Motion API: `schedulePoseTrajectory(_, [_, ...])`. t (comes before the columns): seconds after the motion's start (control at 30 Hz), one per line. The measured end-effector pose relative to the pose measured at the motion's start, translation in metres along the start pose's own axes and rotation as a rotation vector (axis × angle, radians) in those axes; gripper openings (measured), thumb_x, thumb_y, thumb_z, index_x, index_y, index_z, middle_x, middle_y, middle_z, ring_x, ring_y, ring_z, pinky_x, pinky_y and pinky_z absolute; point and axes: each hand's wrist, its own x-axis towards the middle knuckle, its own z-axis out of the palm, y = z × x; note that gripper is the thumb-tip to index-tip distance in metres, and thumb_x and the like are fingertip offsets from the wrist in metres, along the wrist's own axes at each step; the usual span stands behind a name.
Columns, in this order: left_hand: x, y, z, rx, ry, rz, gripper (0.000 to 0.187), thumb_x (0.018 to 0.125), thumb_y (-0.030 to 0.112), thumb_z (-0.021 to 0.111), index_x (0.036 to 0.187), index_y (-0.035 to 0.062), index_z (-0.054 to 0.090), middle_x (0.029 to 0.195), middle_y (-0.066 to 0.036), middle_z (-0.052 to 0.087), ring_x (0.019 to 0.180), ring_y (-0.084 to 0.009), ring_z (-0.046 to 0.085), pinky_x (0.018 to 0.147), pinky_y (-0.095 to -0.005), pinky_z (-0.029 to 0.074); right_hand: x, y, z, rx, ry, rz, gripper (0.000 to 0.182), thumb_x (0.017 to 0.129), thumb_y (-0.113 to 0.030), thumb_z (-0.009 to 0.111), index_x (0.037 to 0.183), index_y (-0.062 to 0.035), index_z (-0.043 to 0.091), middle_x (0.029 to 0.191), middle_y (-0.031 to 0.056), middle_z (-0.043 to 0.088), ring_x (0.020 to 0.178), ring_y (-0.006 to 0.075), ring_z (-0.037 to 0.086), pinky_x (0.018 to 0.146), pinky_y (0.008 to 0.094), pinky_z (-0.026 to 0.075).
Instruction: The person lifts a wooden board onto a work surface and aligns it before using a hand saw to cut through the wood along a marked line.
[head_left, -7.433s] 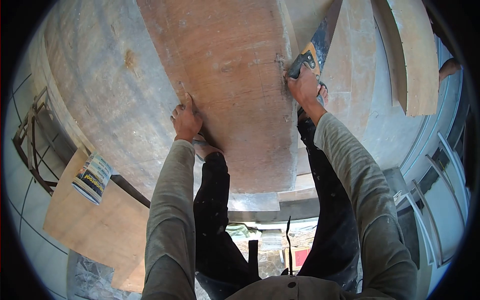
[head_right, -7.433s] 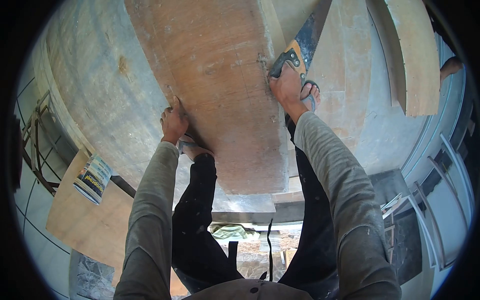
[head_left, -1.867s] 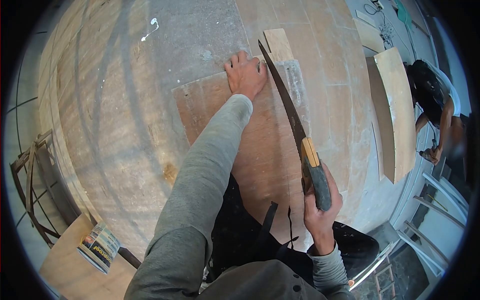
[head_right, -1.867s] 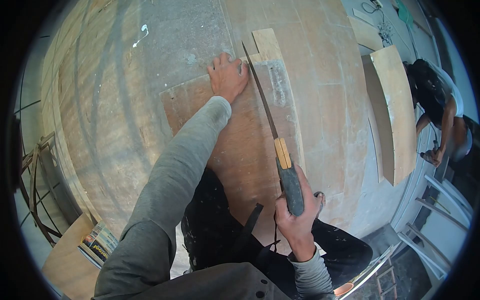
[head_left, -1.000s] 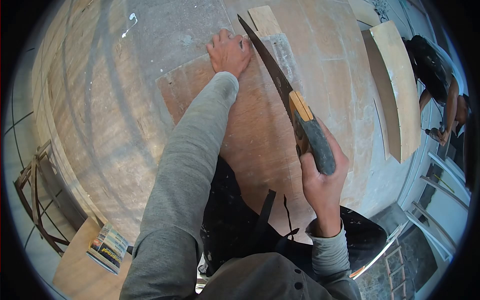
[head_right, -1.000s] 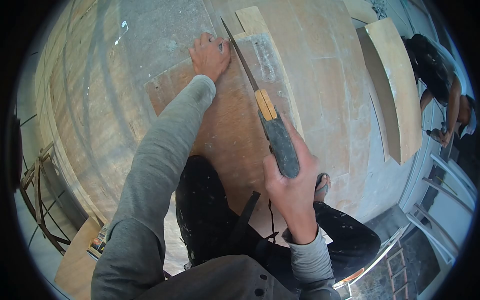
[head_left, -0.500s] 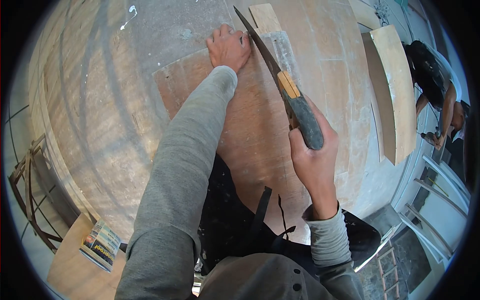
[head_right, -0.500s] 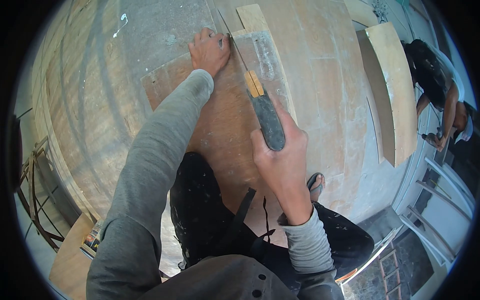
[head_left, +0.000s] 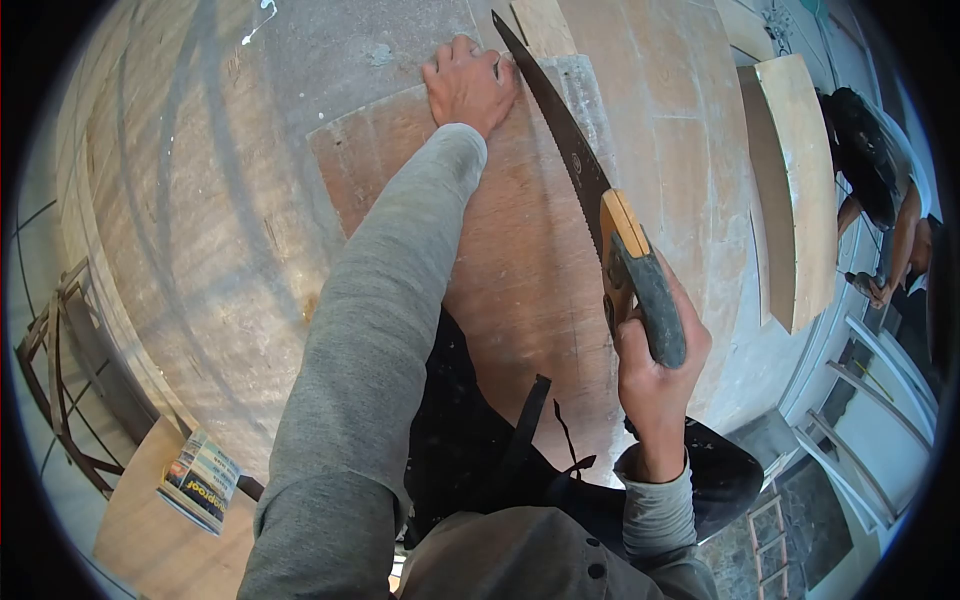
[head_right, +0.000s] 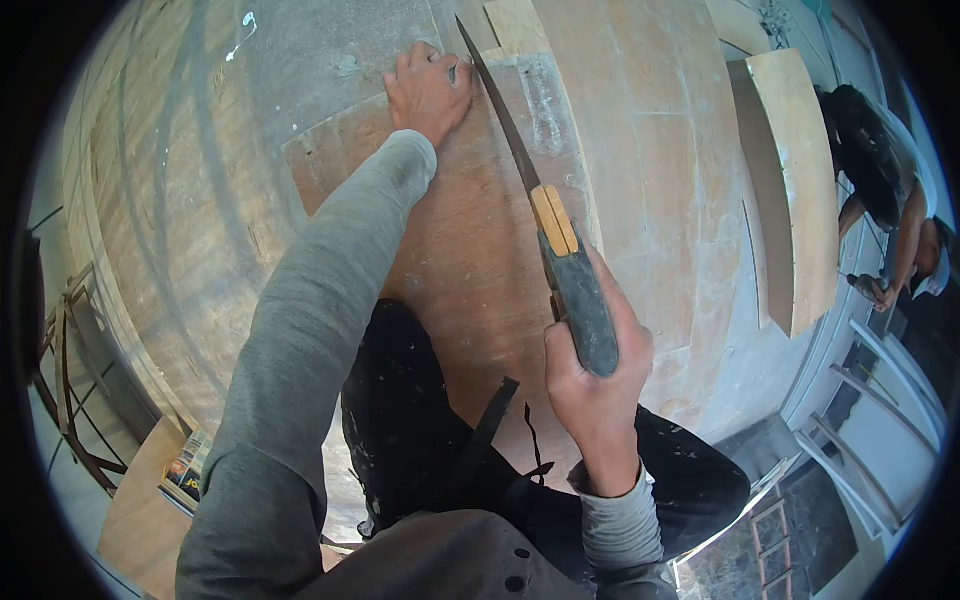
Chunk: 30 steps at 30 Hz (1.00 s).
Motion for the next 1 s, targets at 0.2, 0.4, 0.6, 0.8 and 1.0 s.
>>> schedulePoseTrajectory(0.2, [-0.003,0.001,0.001,0.01,-0.003,0.023,0.035,0.097,0.038,0.05,0.102,0.0159,0.076,0.114,-0.008,0.06,0.109,-0.0286,0.052,0.092,-0.0459,0.037,0.038,0.011,0.023,0.051,-0.015,0.072,0.05,0.08,0.004,0.056,0.13,0.0098,0.057,0.104,0.0199,0.07,0.095,0.0172,0.068,0.087,0.027,0.05])
schedulePoseTrajectory(0.4, [-0.005,0.002,0.003,-0.034,0.006,0.023,0.036,0.099,0.038,0.048,0.102,0.0147,0.076,0.113,-0.007,0.061,0.108,-0.0289,0.053,0.09,-0.0456,0.038,0.015,-0.008,0.002,0.016,-0.011,0.114,0.049,0.08,0.002,0.056,0.128,0.0102,0.058,0.099,0.0182,0.071,0.087,0.0163,0.067,0.085,0.0268,0.051])
schedulePoseTrajectory(0.6, [-0.007,0.002,0.002,-0.017,0.002,0.028,0.036,0.099,0.038,0.048,0.101,0.0147,0.076,0.112,-0.007,0.062,0.107,-0.0282,0.053,0.09,-0.0455,0.038,0.043,-0.003,0.02,0.026,-0.033,0.085,0.049,0.08,0.002,0.056,0.128,0.0078,0.059,0.096,0.0168,0.071,0.085,0.0166,0.067,0.084,0.0279,0.051])
schedulePoseTrajectory(0.8, [-0.002,0.003,0.001,-0.02,0.032,0.03,0.036,0.099,0.037,0.048,0.101,0.0145,0.076,0.112,-0.007,0.062,0.106,-0.0283,0.053,0.09,-0.0456,0.038,0.036,-0.005,0.016,0.026,0.003,0.079,0.048,0.08,0.003,0.058,0.127,0.009,0.059,0.095,0.0156,0.07,0.085,0.0167,0.068,0.081,0.0267,0.051])
schedulePoseTrajectory(1.0, [-0.002,0.0,0.005,-0.007,0.012,0.026,0.035,0.099,0.037,0.049,0.099,0.0143,0.076,0.11,-0.008,0.061,0.107,-0.0287,0.053,0.09,-0.045,0.038,0.014,-0.012,0.009,0.003,-0.033,0.095,0.048,0.08,0.003,0.058,0.127,0.0091,0.059,0.099,0.0169,0.072,0.088,0.0183,0.069,0.083,0.0284,0.052])
